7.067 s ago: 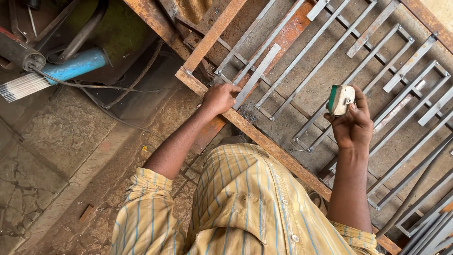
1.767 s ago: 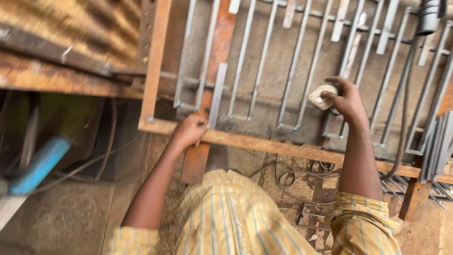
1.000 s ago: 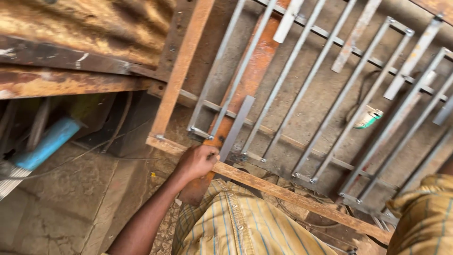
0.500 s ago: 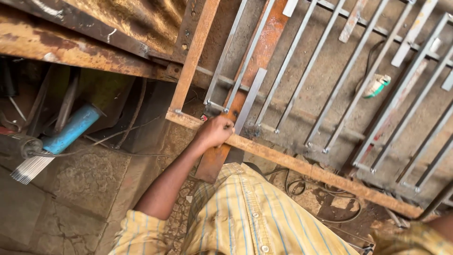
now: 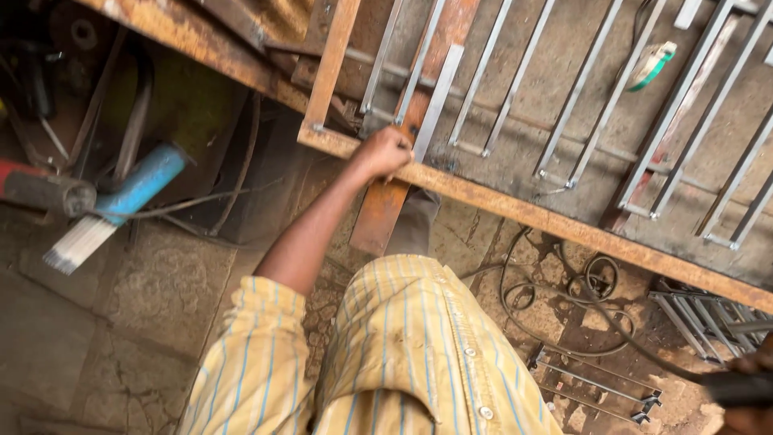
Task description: The person aligns metal bars onto a metal frame using a measuring tape and welds the pieces into place with a welding electrode holder.
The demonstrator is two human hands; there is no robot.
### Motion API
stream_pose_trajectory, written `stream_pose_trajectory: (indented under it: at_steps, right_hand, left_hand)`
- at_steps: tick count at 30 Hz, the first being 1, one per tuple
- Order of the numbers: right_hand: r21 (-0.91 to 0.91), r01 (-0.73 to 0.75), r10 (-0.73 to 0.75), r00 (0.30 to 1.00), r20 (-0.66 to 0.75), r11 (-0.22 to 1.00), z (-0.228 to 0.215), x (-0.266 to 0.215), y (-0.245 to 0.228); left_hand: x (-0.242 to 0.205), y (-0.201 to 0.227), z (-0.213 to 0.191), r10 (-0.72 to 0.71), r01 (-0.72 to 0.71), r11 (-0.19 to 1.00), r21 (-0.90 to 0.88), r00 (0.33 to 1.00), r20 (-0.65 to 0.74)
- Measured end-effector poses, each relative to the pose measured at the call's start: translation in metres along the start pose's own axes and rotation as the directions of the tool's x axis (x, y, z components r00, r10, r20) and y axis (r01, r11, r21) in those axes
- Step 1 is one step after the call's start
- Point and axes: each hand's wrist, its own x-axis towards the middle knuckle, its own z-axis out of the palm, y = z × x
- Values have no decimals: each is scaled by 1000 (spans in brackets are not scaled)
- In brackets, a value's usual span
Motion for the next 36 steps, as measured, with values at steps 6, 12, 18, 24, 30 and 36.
stream_pose_trajectory:
  at_steps: [6,12,18,24,30,36]
  right_hand:
    - [151,-22,21,1000,7,988,100,-60,-12]
    - [330,-192,132,971,198,924,147,-70,28]
    - [-396,-522,448,852,-270,755,221,-85,41]
    - [-675,-315,421,907,-6,667,228,-83,95]
    - [-658,-297,435,899,51,692,246,-74,104]
    - [-629,-223,381,916,126,745,242,-72,116]
  left_hand:
    - [-10,10,-1,-29,26,996,-89,999,-34]
    - [-2,3,4,-30,25,994,-103,998,-52]
    - [3,1,6,-30,25,994,-106,998,-49]
    - [1,2,3,-33,30,997,-68,999,-43]
    - [4,1,3,-22,20,996,-86,999,-24]
    - [3,2,3,-33,30,995,-97,999,-31]
